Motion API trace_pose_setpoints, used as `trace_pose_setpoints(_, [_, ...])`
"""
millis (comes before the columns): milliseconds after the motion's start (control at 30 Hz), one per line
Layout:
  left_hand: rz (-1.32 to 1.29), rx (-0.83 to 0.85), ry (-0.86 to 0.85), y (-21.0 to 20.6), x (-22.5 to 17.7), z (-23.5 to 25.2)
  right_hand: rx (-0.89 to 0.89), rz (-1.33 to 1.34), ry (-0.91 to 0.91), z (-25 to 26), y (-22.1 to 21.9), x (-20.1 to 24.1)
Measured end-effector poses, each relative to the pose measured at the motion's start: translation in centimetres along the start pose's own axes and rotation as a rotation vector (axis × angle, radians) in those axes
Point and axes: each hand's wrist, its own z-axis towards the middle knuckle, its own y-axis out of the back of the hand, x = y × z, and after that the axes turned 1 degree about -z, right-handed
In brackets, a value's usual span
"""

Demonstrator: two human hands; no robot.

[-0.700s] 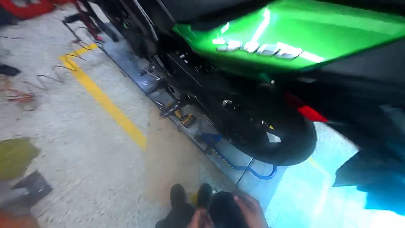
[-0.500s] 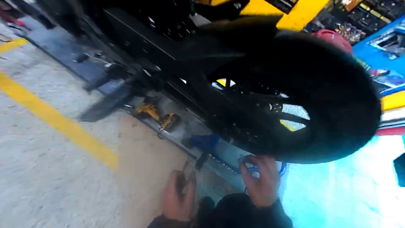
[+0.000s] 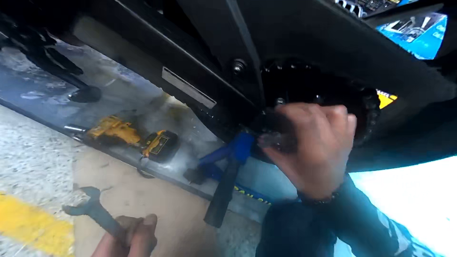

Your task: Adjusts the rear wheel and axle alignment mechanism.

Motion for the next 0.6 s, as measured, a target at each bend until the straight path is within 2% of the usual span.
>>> trace_pose_setpoints(133, [-0.008,-0.039,0.048,-0.3,0.4,0.7,0.098,-0.016,-0.043,1.0,0.5,0.3])
trace_pose_setpoints(400, [-0.019,-0.070,0.057,-1.3,2.1,2.0,0.160,0.022,-0.066,2.2,0.8,0.3])
trace_pose_setpoints(600, [0.014,-0.119,0.081,-2.6,1.7,2.1,0.289,0.031,-0.066,2.9,2.0,0.1])
